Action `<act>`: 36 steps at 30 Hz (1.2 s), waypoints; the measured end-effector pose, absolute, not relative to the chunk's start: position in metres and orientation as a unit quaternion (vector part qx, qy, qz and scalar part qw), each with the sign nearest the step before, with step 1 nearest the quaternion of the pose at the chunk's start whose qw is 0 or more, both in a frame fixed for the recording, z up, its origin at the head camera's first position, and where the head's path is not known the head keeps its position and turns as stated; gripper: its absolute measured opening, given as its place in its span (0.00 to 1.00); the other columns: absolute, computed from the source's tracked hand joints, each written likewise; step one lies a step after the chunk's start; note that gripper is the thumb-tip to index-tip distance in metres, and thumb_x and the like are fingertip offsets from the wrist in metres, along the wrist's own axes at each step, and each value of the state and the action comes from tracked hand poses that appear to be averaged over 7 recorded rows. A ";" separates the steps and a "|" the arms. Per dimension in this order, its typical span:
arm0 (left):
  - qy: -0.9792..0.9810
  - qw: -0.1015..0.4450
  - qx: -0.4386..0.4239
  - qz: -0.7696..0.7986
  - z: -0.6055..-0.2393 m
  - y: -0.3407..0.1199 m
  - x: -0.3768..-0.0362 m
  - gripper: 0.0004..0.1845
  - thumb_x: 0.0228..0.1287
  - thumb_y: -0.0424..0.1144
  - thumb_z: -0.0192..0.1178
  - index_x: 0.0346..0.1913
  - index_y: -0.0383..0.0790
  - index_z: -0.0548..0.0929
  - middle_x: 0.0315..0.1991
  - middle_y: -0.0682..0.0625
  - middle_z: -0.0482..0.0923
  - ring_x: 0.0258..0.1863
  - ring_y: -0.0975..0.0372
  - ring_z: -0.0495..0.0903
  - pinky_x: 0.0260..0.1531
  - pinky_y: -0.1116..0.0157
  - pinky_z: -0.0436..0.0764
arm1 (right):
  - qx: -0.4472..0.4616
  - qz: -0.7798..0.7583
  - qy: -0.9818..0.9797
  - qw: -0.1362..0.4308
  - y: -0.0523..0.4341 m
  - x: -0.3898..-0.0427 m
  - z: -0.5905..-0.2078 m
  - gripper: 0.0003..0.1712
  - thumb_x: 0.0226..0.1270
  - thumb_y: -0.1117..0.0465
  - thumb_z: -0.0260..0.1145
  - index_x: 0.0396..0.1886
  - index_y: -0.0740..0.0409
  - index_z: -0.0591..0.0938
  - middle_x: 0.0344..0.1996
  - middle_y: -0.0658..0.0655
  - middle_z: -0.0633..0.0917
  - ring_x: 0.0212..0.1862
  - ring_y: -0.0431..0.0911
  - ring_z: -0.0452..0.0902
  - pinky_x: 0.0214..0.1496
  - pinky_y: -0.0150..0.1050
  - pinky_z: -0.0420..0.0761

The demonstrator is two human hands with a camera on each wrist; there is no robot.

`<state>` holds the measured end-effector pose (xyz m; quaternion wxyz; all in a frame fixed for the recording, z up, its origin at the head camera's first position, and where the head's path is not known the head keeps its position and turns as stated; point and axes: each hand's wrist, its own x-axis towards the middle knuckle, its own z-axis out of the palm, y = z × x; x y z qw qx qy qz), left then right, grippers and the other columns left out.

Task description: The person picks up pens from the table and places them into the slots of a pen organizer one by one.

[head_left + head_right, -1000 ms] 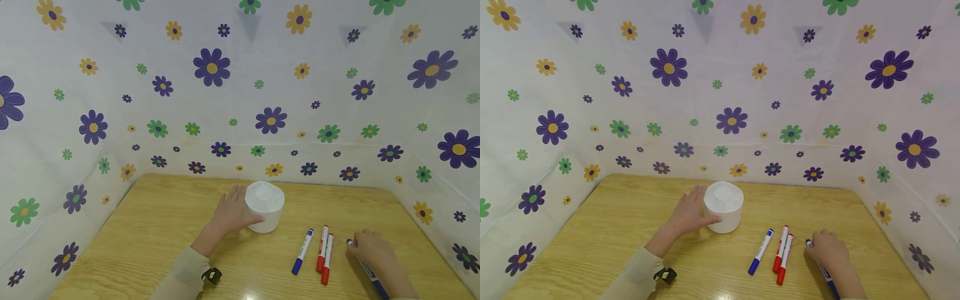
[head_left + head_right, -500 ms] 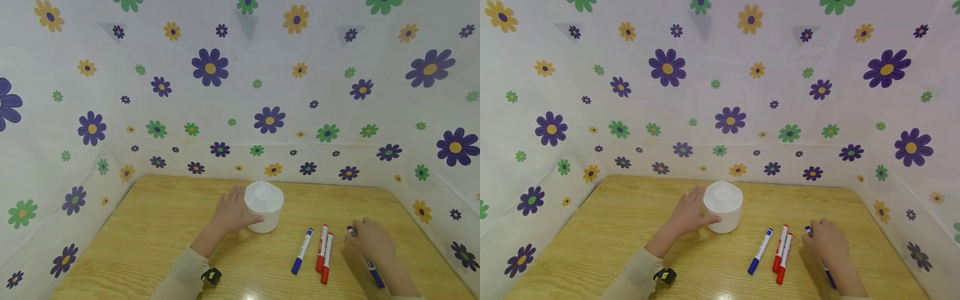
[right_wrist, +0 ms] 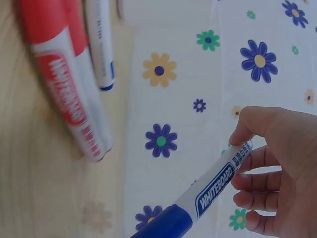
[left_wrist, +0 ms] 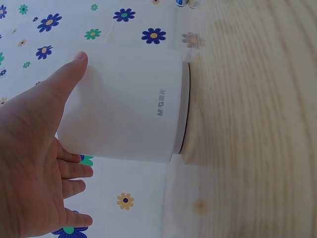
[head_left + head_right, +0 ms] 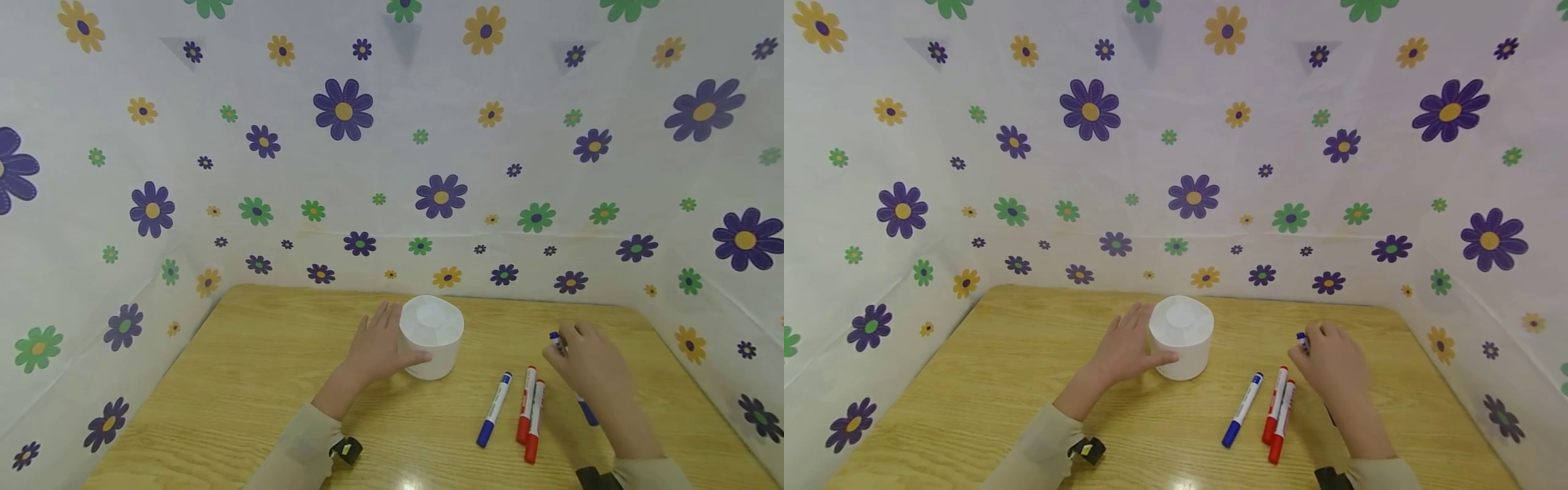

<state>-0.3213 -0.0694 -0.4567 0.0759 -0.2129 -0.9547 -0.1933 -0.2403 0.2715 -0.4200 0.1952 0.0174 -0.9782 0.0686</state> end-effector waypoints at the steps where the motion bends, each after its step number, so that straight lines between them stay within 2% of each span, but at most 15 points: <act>1: -0.955 0.075 -0.213 -0.193 -0.457 -0.069 -0.321 0.61 0.49 0.78 0.56 0.75 0.38 0.53 0.76 0.43 0.56 0.78 0.52 0.49 0.73 0.40 0.53 | 0.019 0.068 -0.976 0.205 0.268 -0.241 -0.417 0.24 0.61 0.53 0.60 0.48 0.69 0.78 0.41 0.69 0.80 0.37 0.59 0.74 0.39 0.56 0.78; 3: -0.955 0.073 -0.212 -0.193 -0.457 -0.069 -0.322 0.61 0.49 0.78 0.56 0.76 0.39 0.52 0.77 0.43 0.55 0.79 0.52 0.48 0.73 0.40 0.52 | 0.027 0.068 -0.970 0.233 0.260 -0.243 -0.412 0.23 0.61 0.53 0.61 0.47 0.69 0.79 0.41 0.69 0.80 0.37 0.59 0.75 0.40 0.56 0.80; 6: -0.957 0.069 -0.209 -0.192 -0.457 -0.069 -0.322 0.61 0.49 0.78 0.56 0.76 0.39 0.52 0.77 0.44 0.55 0.79 0.52 0.47 0.74 0.41 0.52 | 0.048 0.070 -0.948 0.305 0.249 -0.248 -0.408 0.19 0.57 0.55 0.64 0.40 0.67 0.80 0.36 0.66 0.80 0.31 0.55 0.74 0.32 0.50 0.80; 10: -0.958 0.068 -0.205 -0.190 -0.457 -0.068 -0.324 0.61 0.48 0.79 0.56 0.76 0.40 0.51 0.77 0.44 0.54 0.79 0.53 0.47 0.74 0.41 0.51 | 0.086 0.086 -0.905 0.408 0.235 -0.257 -0.406 0.13 0.52 0.59 0.65 0.32 0.66 0.80 0.31 0.63 0.80 0.28 0.53 0.73 0.25 0.44 0.76; 13: -0.957 0.069 -0.204 -0.193 -0.456 -0.069 -0.324 0.61 0.48 0.78 0.56 0.76 0.40 0.51 0.77 0.45 0.54 0.79 0.53 0.47 0.74 0.41 0.51 | 0.101 0.106 -0.883 0.447 0.225 -0.264 -0.406 0.11 0.52 0.61 0.64 0.31 0.66 0.80 0.30 0.62 0.79 0.29 0.53 0.72 0.23 0.42 0.73; 17: -0.956 0.069 -0.206 -0.197 -0.456 -0.069 -0.324 0.61 0.48 0.77 0.57 0.76 0.40 0.52 0.77 0.44 0.54 0.79 0.53 0.47 0.74 0.41 0.51 | 0.108 0.137 -0.867 0.467 0.213 -0.269 -0.404 0.10 0.53 0.61 0.64 0.30 0.65 0.80 0.29 0.61 0.79 0.31 0.54 0.72 0.22 0.41 0.72; 23: -0.956 0.071 -0.205 -0.196 -0.457 -0.070 -0.323 0.61 0.48 0.77 0.58 0.76 0.41 0.52 0.77 0.44 0.54 0.79 0.53 0.47 0.74 0.41 0.51 | 0.126 0.176 -0.839 0.498 0.194 -0.274 -0.398 0.09 0.55 0.63 0.66 0.32 0.66 0.80 0.28 0.62 0.78 0.31 0.53 0.71 0.26 0.43 0.74; 29: -0.957 0.066 -0.204 -0.195 -0.457 -0.069 -0.323 0.61 0.48 0.77 0.58 0.76 0.40 0.51 0.77 0.44 0.54 0.79 0.53 0.48 0.74 0.42 0.51 | 0.125 0.230 -0.817 0.513 0.177 -0.274 -0.394 0.11 0.56 0.66 0.69 0.37 0.69 0.82 0.31 0.63 0.79 0.34 0.52 0.74 0.32 0.39 0.72; 36: -0.958 0.065 -0.206 -0.188 -0.456 -0.069 -0.322 0.61 0.49 0.77 0.57 0.76 0.40 0.51 0.77 0.44 0.54 0.79 0.53 0.48 0.74 0.42 0.51 | 0.143 0.299 -0.781 0.530 0.161 -0.276 -0.390 0.13 0.57 0.67 0.69 0.40 0.72 0.81 0.30 0.65 0.78 0.35 0.54 0.71 0.38 0.33 0.67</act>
